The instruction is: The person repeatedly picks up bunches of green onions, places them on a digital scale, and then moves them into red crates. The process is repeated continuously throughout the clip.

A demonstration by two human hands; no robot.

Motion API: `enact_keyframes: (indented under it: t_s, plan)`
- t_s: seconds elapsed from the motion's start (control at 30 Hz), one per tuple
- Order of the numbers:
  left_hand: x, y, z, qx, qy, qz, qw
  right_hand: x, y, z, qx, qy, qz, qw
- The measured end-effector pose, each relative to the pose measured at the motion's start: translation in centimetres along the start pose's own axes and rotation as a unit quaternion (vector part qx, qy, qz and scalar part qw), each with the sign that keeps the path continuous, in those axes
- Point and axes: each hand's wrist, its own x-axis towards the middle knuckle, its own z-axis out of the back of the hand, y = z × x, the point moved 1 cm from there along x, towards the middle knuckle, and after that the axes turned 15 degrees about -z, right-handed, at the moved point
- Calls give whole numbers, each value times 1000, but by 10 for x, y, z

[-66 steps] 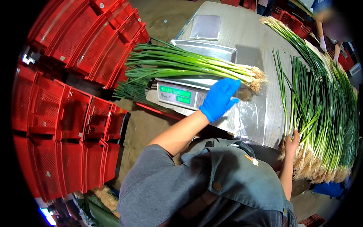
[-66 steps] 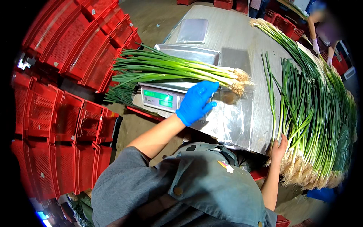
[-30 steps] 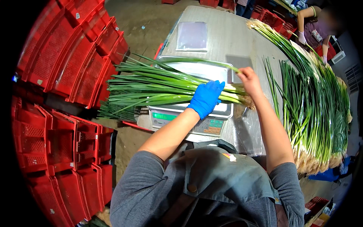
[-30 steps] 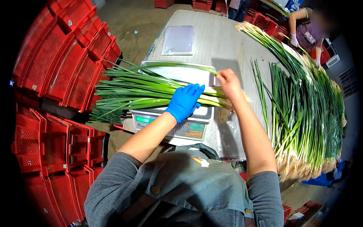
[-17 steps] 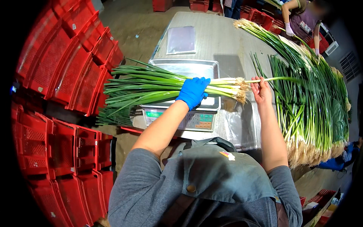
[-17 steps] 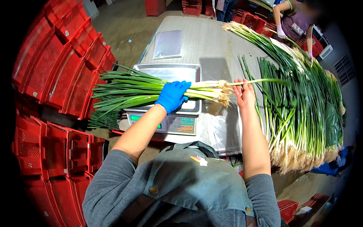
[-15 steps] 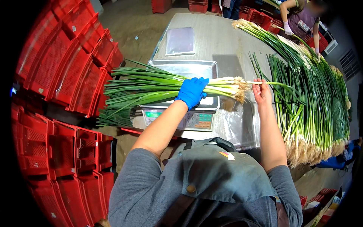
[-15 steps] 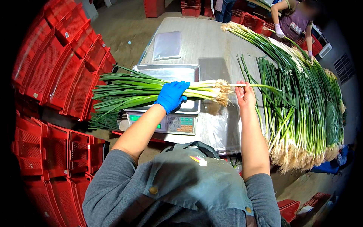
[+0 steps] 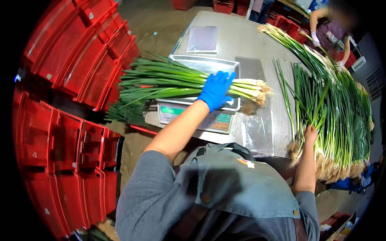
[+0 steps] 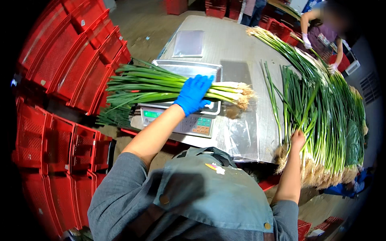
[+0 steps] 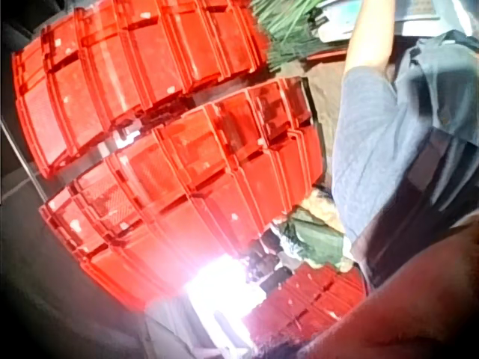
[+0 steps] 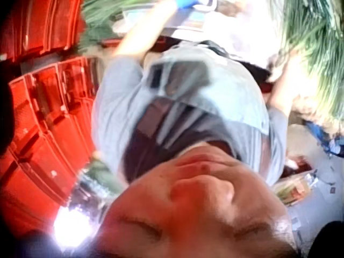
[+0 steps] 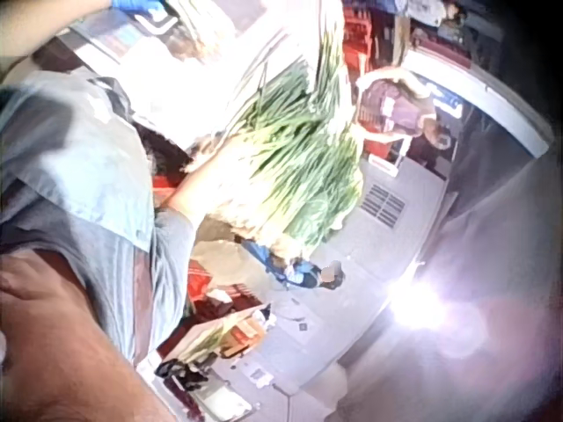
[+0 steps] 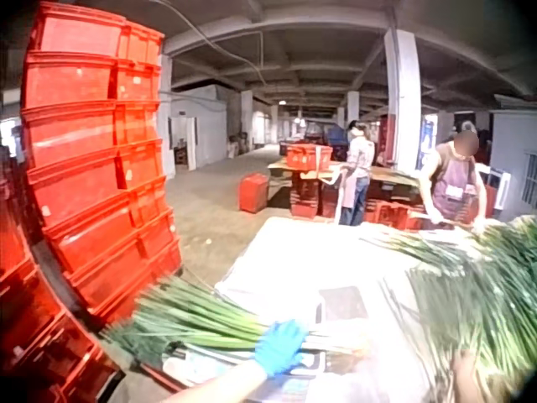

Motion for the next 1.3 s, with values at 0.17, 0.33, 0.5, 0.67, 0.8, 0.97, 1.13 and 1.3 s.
enact_keyframes:
  t_s: [0.17, 0.33, 0.5, 0.67, 0.8, 0.97, 1.13, 1.3]
  plan:
    - [-1, -78, 8, -153, -85, -107, 979, -56, -95, -35, -280, 12, 74, 957]
    - [-19, -131, 11, -213, -27, -161, 963, -105, -71, -38, -269, -50, 86, 958]
    - [-32, -136, 1, -238, -12, -180, 954, -111, -38, -39, -129, -80, 193, 969]
    - [-34, -117, 0, -157, -45, -158, 974, -94, 3, -71, 9, 83, 136, 987]
    - [-14, -51, 3, -74, -15, -51, 996, -102, 61, -96, 119, 263, 64, 955]
    - [4, 20, 4, 99, 114, 65, 986, -117, 163, -126, 171, 348, 110, 915]
    - [19, 43, -14, 31, 236, 51, 970, -140, 211, -167, 215, 486, 43, 846]
    - [26, 57, -38, 26, 273, 26, 961, -125, 175, -159, 296, 175, 52, 938]
